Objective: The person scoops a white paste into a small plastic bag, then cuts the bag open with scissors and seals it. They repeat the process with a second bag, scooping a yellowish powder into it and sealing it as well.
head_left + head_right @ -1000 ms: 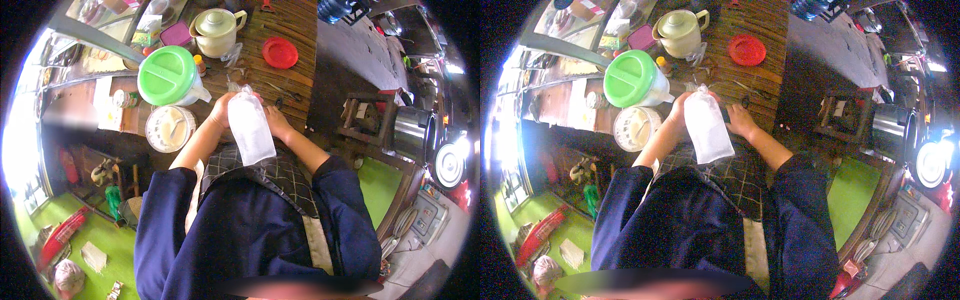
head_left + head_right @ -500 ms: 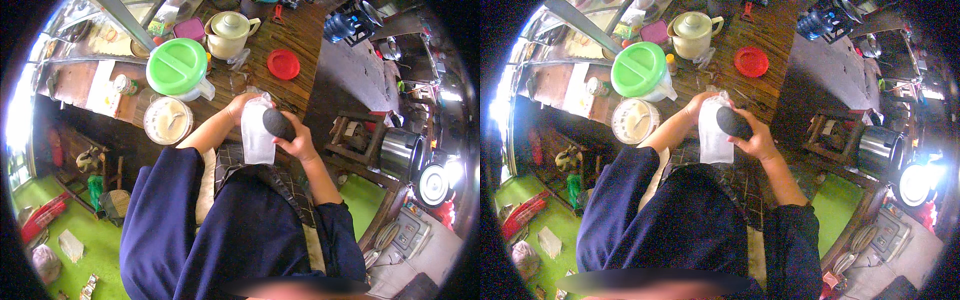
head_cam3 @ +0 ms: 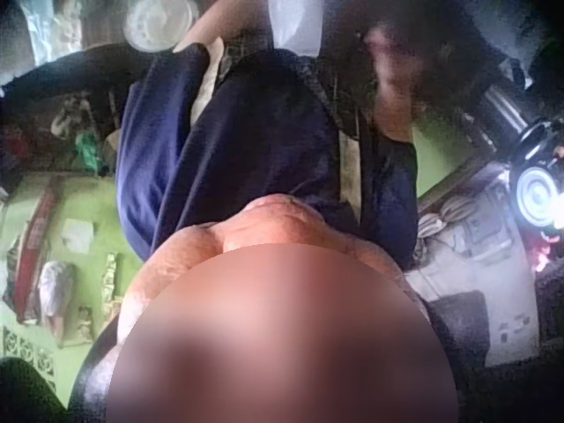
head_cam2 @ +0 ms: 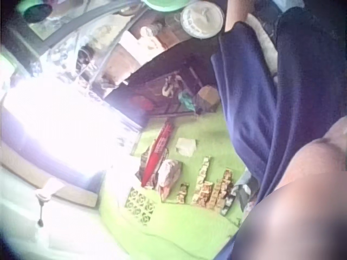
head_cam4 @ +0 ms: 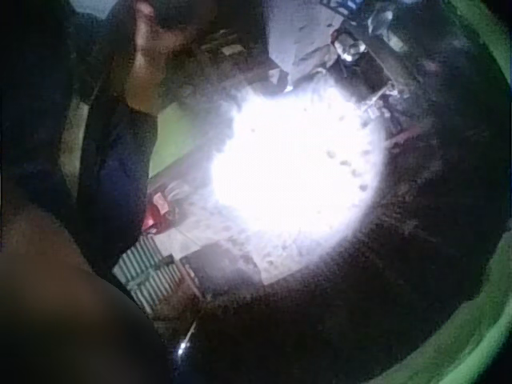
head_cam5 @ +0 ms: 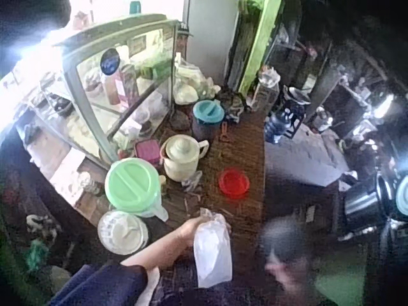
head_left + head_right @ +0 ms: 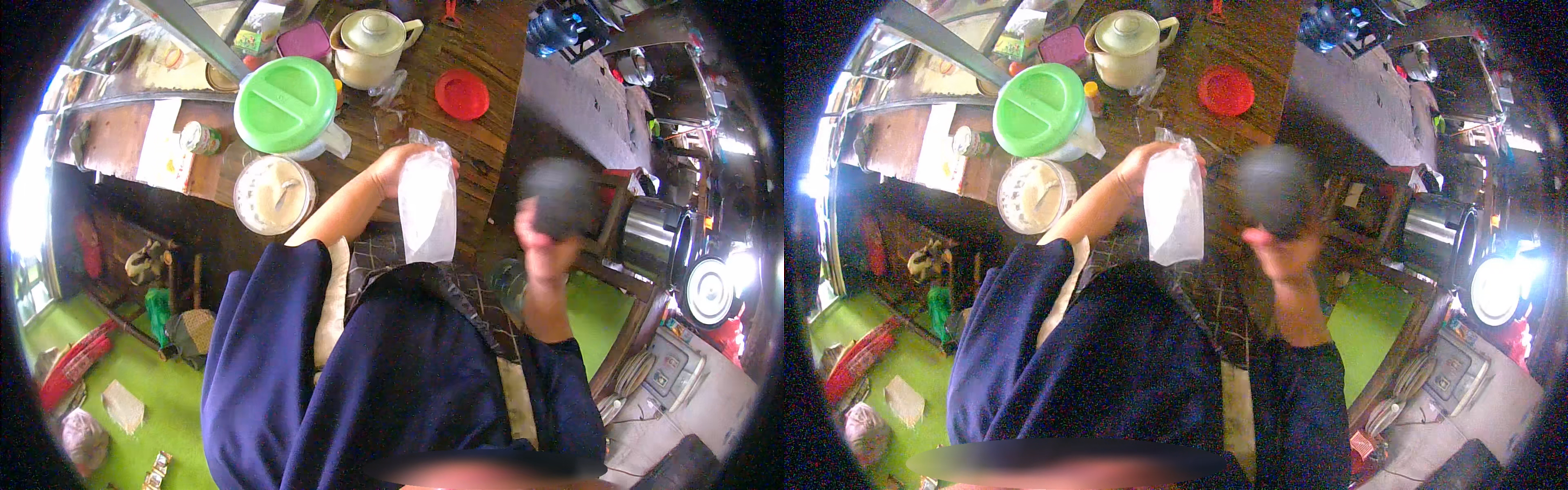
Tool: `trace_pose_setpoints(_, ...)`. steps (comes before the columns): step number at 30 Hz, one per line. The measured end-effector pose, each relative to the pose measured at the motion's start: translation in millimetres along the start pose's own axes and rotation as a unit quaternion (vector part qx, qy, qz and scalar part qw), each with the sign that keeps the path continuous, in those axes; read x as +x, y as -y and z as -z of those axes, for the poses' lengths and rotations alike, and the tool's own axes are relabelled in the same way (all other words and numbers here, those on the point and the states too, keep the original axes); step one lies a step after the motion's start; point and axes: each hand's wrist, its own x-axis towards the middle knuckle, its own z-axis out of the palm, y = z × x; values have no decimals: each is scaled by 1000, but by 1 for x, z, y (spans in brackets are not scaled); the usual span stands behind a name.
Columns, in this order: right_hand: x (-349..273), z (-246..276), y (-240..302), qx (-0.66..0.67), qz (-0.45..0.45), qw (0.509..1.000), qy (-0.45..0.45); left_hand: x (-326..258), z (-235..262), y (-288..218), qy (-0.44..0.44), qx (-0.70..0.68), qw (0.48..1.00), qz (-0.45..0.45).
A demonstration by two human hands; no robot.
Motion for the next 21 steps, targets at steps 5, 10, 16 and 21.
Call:
trace_pose_setpoints(5, -12, -9, -41, -306, 96, 947, 22, -1, -1, -2, 16, -25, 1000, 6)
trace_pose_setpoints(10, -32, 21, -100, -135, -79, 982, -102, -1, -14, -6, 104, 54, 989, -86)
trace_pose_setpoints(16, -38, 24, -135, -411, 9, 910, -56, -11, -45, -7, -5, 103, 989, -102)
trace_pose_setpoints(21, -46, 26, -148, -275, -69, 949, -138, -33, -56, -28, -132, 519, 839, -99)
